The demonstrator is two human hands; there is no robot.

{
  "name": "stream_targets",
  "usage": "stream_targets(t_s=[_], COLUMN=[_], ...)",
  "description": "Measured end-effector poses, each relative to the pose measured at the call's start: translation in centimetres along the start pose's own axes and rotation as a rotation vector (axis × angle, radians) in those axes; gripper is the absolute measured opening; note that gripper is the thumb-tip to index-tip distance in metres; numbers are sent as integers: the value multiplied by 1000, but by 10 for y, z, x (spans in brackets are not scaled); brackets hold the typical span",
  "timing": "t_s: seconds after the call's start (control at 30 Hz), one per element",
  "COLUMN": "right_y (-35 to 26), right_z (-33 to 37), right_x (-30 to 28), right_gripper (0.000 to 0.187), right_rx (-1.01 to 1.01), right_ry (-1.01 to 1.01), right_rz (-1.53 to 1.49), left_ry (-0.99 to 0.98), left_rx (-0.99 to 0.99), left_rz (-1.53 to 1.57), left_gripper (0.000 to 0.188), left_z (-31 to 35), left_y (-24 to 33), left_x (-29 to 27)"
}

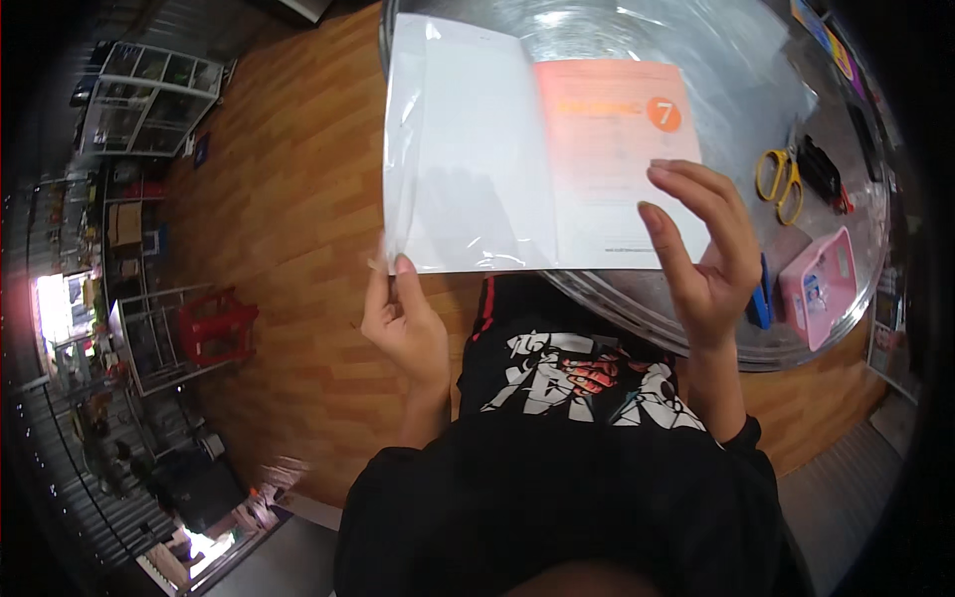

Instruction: Wrapping a school textbook with a clear plastic cover and stapling the edges.

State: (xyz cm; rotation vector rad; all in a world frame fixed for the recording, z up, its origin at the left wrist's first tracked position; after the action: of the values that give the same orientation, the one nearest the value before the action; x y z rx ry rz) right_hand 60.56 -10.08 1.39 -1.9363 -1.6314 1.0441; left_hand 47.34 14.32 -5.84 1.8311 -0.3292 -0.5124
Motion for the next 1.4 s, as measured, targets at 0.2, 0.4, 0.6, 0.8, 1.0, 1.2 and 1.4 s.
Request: stream_targets(t_s=[0.2, 0.4, 0.6, 0.8, 1.0, 1.2, 1.4], right_y=[-2, -13, -50, -80, -77, -74, -76], right_z=[8, 14, 8, 10, 15, 21, 19], right_x=[31, 67, 111, 151, 144, 141, 141], right_gripper=[21, 19, 36, 48, 18, 18, 19], right_rx=[27, 5, -250, -429, -522, -537, -561], right_ry=[-123, -240, -341, -435, -433, -434, -458], right_rz=[-55, -128, -159, -158, -176, -158, -163], left_ry=[143, 105, 109, 98, 94, -11, 62], left_rx=[-78, -73, -20, -4, 73, 211, 297], left_rz=[17, 26, 147, 189, 90, -152, -133], left_gripper=[22, 26, 27, 25, 26, 30, 30], left_z=[-1, 0, 1, 5, 1, 4, 5], left_y=[-15, -12, -2, -2, 2, 14, 20], left_x=[-14, -9, -4, -2, -5, -1, -2])
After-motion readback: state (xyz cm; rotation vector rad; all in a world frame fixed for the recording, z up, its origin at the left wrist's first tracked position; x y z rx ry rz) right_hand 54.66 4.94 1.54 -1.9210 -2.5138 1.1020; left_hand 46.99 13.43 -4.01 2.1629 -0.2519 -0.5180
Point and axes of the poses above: each hand's wrist, its own z-axis away from the middle knuckle, its own x-axis out of the palm, y = z × x, the point moved 10 cm from there along -z, towards the middle knuckle, and after that the axes turned 4 degrees about y, right-handed, at the moved point
